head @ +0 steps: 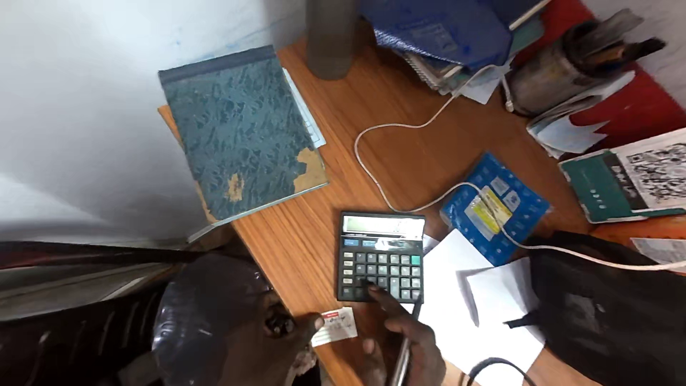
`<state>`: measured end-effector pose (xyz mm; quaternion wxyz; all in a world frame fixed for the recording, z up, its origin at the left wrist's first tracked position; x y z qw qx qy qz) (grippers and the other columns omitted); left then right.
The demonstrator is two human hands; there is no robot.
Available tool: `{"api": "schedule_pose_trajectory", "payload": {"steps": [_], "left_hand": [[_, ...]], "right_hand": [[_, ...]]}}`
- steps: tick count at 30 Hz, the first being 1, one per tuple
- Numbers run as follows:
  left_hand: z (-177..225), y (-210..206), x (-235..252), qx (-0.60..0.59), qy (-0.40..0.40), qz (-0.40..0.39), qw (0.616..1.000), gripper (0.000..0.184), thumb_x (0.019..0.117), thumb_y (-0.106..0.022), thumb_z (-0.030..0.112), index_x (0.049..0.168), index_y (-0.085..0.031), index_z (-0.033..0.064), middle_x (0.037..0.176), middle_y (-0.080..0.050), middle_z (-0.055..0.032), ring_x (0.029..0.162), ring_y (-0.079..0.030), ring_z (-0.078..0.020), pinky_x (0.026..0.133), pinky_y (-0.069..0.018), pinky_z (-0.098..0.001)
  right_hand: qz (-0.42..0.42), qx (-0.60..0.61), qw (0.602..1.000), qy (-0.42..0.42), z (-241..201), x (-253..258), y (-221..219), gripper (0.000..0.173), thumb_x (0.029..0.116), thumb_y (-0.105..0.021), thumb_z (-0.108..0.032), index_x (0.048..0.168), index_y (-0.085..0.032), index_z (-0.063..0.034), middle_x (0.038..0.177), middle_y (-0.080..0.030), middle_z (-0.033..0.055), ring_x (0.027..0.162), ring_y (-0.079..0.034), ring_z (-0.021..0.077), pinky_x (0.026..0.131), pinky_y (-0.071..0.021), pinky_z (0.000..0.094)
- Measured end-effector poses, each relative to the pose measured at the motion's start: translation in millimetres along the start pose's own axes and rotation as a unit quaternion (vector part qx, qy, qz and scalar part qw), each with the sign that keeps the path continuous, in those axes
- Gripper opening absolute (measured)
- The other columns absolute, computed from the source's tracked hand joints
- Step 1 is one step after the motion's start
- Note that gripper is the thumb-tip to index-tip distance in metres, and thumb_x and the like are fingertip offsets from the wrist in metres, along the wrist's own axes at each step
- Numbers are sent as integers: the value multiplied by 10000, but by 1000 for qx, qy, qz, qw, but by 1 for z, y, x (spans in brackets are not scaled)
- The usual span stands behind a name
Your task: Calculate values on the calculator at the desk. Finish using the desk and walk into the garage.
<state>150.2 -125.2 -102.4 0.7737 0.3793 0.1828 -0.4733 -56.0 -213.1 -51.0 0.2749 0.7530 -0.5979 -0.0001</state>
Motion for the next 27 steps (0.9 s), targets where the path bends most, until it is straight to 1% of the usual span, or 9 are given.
{"api": "schedule_pose_trajectory", "payload": {"steps": [2,7,9,11,13,16,19,22,27], "left_hand": [[1,2,-1,-6,6,6,1000,550,729,-926,321,1120,-640,59,820,-708,18,698,-684,-85,657,-601,-280],[-2,-1,0,-10,17,0,1000,573,730,-926,315,1140,-625,51,837,-703,7,707,-683,-95,662,-601,-290],[-3,0,1,-8,12,1,1000,577,721,-929,342,1129,-628,68,831,-706,15,701,-685,-91,653,-601,-285],[-3,0,2,-2,16,-1,1000,584,716,-930,358,1127,-626,75,828,-706,22,703,-683,-86,655,-595,-283],[-4,-1,2,-2,21,-3,1000,575,718,-931,348,1118,-623,74,823,-701,19,701,-684,-90,658,-600,-285],[-3,-2,2,2,16,-8,1000,568,734,-921,337,1129,-620,61,823,-697,16,704,-680,-89,670,-598,-290],[-2,-3,2,-3,7,-11,1000,565,740,-923,313,1136,-615,53,822,-707,12,709,-697,-87,680,-615,-299],[1,-1,2,4,-14,-6,1000,553,732,-921,307,1110,-619,41,811,-704,7,690,-683,-77,655,-598,-277],[1,-1,2,3,-21,-4,1000,560,734,-922,305,1112,-615,29,812,-695,7,692,-671,-64,656,-585,-256]], "right_hand": [[5,7,1000,3,0,0,1,299,1009,-581,-416,1114,-506,-146,1199,-736,65,1130,-717,169,922,-615,330],[31,-12,999,10,2,-2,7,248,991,-592,-352,1104,-497,-152,1152,-741,65,1100,-726,190,910,-621,347],[42,-32,999,7,3,-3,9,245,988,-585,-364,1105,-496,-168,1157,-741,45,1085,-725,179,891,-612,324],[56,-62,996,7,3,-3,12,231,978,-572,-379,1092,-496,-194,1137,-743,21,1037,-725,164,837,-591,294],[59,-92,994,6,1,-1,14,219,969,-560,-378,1092,-482,-214,1145,-740,-5,1015,-703,139,826,-537,274],[77,-120,990,13,0,2,15,206,959,-556,-386,1079,-481,-236,1149,-745,-42,996,-674,122,851,-482,275],[87,-149,985,27,-3,6,14,198,971,-542,-418,1051,-511,-240,1123,-751,-53,980,-657,124,858,-469,280],[76,-165,983,27,-5,7,9,205,969,-535,-439,1033,-524,-244,1117,-751,-57,974,-640,124,872,-444,290],[73,-189,979,22,-5,8,6,211,964,-536,-447,1036,-514,-249,1153,-742,-75,1009,-626,118,910,-423,296]]}}
Point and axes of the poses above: each hand's wrist, its own x-axis towards the middle knuckle, its own y-axis out of the back of the hand, z = x × y, the point moved 9 cm from there along x, towards the middle knuckle
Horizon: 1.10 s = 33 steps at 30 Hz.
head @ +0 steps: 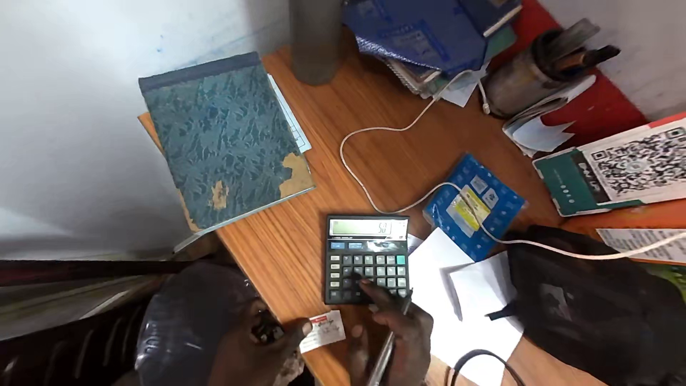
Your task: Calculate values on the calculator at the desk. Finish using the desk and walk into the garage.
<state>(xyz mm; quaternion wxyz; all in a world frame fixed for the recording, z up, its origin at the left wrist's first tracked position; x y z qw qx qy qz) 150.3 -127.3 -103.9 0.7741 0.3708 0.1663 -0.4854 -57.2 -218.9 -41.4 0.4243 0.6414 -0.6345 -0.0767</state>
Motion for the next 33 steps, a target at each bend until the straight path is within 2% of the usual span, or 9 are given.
{"api": "schedule_pose_trajectory", "payload": {"steps": [3,6,9,15,18,23,27,33], "left_hand": [[0,0,1,-6,1,0,1000,558,728,-924,297,1108,-614,33,799,-694,10,683,-667,-59,650,-582,-251],[-1,1,1,-12,0,-1,1000,551,719,-931,299,1096,-624,40,801,-701,11,687,-672,-67,652,-586,-259],[-1,1,1,-17,-5,3,1000,537,717,-931,280,1089,-629,37,806,-706,7,691,-679,-71,649,-592,-260],[-1,1,0,-9,11,2,1000,549,718,-931,290,1101,-625,44,810,-704,18,689,-669,-56,648,-578,-247],[-1,2,0,-7,9,2,1000,548,722,-927,296,1098,-623,40,809,-697,13,690,-668,-58,645,-581,-249],[1,0,-1,-9,13,-8,1000,570,741,-920,294,1138,-609,26,829,-705,6,709,-678,-62,674,-590,-255],[1,0,-1,-5,6,-1,1000,557,737,-916,302,1113,-612,27,809,-693,4,691,-667,-66,657,-581,-258],[0,0,-1,2,9,1,1000,548,734,-917,318,1101,-613,47,798,-688,22,679,-656,-52,643,-568,-243]], "right_hand": [[-32,-8,999,12,-3,1,-6,240,946,-525,-450,1076,-491,-252,1181,-733,-64,1024,-618,140,924,-412,324],[-73,-25,997,31,-8,1,-16,283,942,-510,-480,1108,-483,-252,1291,-700,-64,1033,-604,152,920,-392,343],[-100,-29,994,35,-9,0,-24,319,935,-536,-489,1108,-500,-223,1306,-696,-20,1002,-610,149,927,-383,345],[-113,-43,992,37,-10,0,-27,330,932,-529,-503,1102,-503,-221,1306,-697,-11,985,-601,150,921,-362,367],[-86,-6,996,26,-9,2,-19,333,948,-523,-497,1141,-452,-235,1333,-674,-46,1065,-605,109,961,-355,338],[-12,35,999,3,-1,0,0,264,973,-525,-481,1089,-462,-253,1215,-713,-93,1106,-585,85,993,-343,292],[-19,39,999,21,-6,-3,5,205,1000,-479,-479,1014,-487,-275,1105,-736,-126,966,-583,77,904,-347,288],[-43,6,998,51,-11,-2,-5,213,981,-465,-468,1040,-514,-269,1160,-728,-115,1007,-569,111,938,-339,317]]}}
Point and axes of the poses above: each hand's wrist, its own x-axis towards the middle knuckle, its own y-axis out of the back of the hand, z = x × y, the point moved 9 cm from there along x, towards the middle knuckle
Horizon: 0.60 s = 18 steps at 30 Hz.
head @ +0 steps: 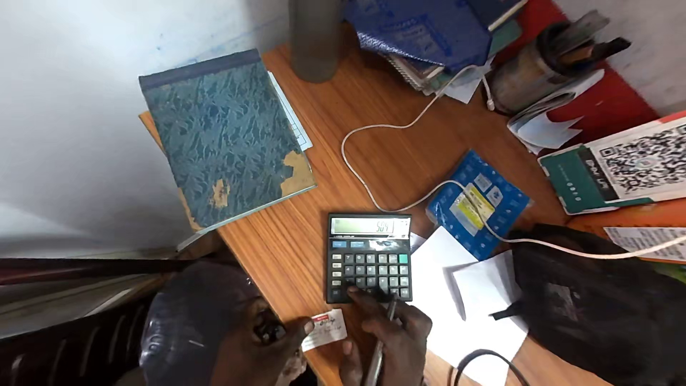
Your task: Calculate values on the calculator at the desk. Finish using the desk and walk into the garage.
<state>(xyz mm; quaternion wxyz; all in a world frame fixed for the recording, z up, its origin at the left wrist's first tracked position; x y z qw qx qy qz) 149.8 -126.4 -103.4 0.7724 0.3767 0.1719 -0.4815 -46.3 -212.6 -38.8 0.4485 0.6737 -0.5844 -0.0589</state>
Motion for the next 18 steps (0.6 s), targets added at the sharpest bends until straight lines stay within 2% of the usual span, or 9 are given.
{"api": "schedule_pose_trajectory", "payload": {"steps": [5,9,13,16,18], "left_hand": [[0,1,0,-5,-6,6,1000,560,722,-925,324,1098,-617,45,782,-685,26,670,-650,-49,633,-561,-240],[-1,1,1,-13,-9,6,1000,543,718,-927,305,1086,-622,48,784,-700,28,670,-663,-54,631,-572,-245],[-1,0,1,-16,-12,6,1000,538,726,-923,314,1095,-633,51,798,-701,21,677,-670,-65,636,-583,-252],[0,1,-1,-24,-8,10,1000,530,724,-928,274,1094,-627,45,794,-697,19,674,-666,-64,634,-580,-247],[0,0,0,-31,-4,9,999,536,719,-933,259,1099,-624,43,796,-701,17,673,-672,-68,630,-587,-251]], "right_hand": [[-32,-47,998,-10,3,1,-9,276,958,-441,-486,1064,-546,-253,1134,-744,-80,1003,-578,147,933,-352,348],[-36,-48,998,-15,5,1,-10,241,942,-454,-478,1033,-528,-268,1148,-742,-87,1003,-580,151,916,-354,355],[-31,-17,999,-15,5,1,-9,269,951,-482,-487,1107,-484,-268,1263,-700,-90,1060,-576,137,944,-356,349],[-43,-3,999,-33,8,1,-14,298,919,-526,-470,1113,-482,-249,1293,-689,-45,1009,-553,158,935,-332,374],[-53,-3,998,-34,9,1,-15,314,911,-522,-481,1125,-470,-257,1306,-685,-52,1000,-550,160,929,-326,376]]}}
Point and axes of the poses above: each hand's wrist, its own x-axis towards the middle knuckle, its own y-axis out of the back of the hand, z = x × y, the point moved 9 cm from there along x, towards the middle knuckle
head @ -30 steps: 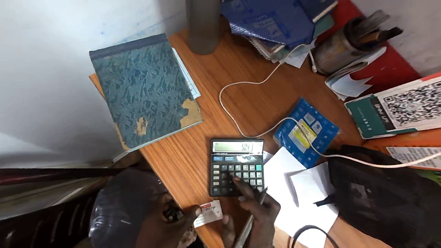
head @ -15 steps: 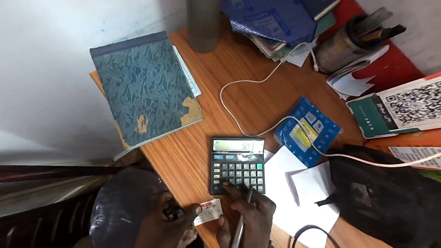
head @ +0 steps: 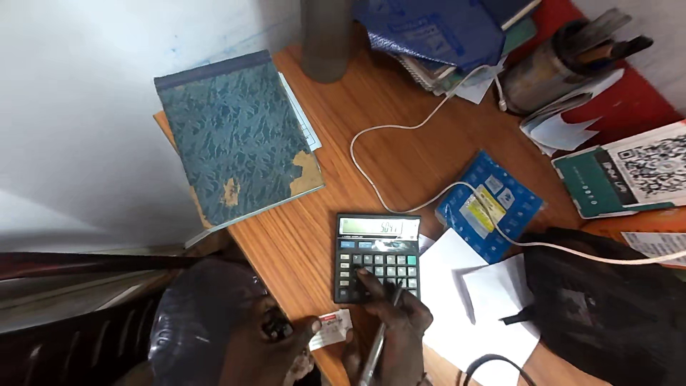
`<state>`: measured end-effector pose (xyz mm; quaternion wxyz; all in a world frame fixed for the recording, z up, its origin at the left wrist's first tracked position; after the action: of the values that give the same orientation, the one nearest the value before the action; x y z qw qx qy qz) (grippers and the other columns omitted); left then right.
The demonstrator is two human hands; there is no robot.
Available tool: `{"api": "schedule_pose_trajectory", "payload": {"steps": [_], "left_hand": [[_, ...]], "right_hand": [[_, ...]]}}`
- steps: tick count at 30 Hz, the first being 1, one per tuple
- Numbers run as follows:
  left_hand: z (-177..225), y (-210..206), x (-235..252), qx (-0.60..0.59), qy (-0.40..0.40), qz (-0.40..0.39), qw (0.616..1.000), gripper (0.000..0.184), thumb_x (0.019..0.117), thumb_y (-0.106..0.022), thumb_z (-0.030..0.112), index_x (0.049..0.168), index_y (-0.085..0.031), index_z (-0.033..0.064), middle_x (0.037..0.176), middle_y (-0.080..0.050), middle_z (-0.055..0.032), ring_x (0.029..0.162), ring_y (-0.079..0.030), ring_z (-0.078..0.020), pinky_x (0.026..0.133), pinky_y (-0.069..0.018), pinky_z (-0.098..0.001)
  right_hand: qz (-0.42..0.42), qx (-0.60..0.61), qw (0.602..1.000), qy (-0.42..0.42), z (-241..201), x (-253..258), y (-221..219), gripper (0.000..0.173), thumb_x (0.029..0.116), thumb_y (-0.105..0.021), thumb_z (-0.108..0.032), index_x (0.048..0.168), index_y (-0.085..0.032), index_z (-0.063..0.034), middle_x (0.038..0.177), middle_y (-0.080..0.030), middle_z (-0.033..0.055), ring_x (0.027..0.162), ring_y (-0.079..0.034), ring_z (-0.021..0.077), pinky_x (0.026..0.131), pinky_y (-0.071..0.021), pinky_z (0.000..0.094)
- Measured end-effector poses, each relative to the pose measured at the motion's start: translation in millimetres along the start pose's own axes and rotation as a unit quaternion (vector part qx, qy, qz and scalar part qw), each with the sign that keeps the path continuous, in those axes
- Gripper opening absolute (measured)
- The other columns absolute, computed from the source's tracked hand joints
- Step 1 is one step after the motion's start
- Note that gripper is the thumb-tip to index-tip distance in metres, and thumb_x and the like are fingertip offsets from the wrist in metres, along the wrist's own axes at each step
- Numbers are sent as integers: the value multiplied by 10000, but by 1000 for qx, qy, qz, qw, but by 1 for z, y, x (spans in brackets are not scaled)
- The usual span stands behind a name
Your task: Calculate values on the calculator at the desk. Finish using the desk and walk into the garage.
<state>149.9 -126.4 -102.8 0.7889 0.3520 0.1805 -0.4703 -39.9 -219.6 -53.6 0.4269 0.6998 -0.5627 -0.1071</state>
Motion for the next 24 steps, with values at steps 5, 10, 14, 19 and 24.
{"api": "schedule_pose_trajectory", "payload": {"steps": [5,10,14,19,24], "left_hand": [[-4,0,1,1,10,-3,1000,569,720,-931,290,1126,-621,40,820,-700,4,696,-682,-86,650,-600,-275],[-2,-2,2,12,8,-13,1000,557,733,-924,290,1121,-612,40,816,-694,12,694,-669,-66,654,-583,-255],[0,-2,0,4,0,-9,1000,539,734,-926,268,1107,-612,40,802,-699,19,682,-673,-58,644,-586,-244],[-2,-3,0,-1,2,-14,1000,556,742,-918,259,1134,-601,25,812,-693,11,691,-669,-66,654,-585,-258],[-1,-2,0,12,-1,-15,1000,552,751,-915,268,1134,-603,21,804,-699,18,684,-665,-48,652,-577,-241]], "right_hand": [[-27,-16,1000,7,-3,0,-1,358,903,-516,-539,1113,-489,-251,1333,-683,-29,992,-556,189,915,-318,396],[-25,-15,1000,7,-1,0,-3,349,875,-565,-515,1098,-508,-252,1320,-684,-38,1005,-551,174,933,-311,391],[-27,-15,1000,5,-2,1,-3,330,884,-547,-502,1087,-512,-244,1302,-692,-31,1005,-559,171,928,-316,392],[-26,-35,999,2,-3,1,-3,323,892,-532,-514,1072,-520,-247,1298,-700,-32,1011,-576,189,926,-341,397],[7,-6,1000,9,-3,0,3,315,917,-521,-510,1101,-499,-256,1318,-681,-62,1051,-558,143,956,-311,356]]}}
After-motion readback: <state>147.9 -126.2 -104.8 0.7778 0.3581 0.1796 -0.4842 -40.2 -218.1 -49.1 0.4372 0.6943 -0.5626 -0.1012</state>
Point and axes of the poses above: each hand's wrist, its own x-axis towards the middle knuckle, its own y-axis out of the back of the hand, z = x × y, the point moved 9 cm from there along x, towards the middle knuckle
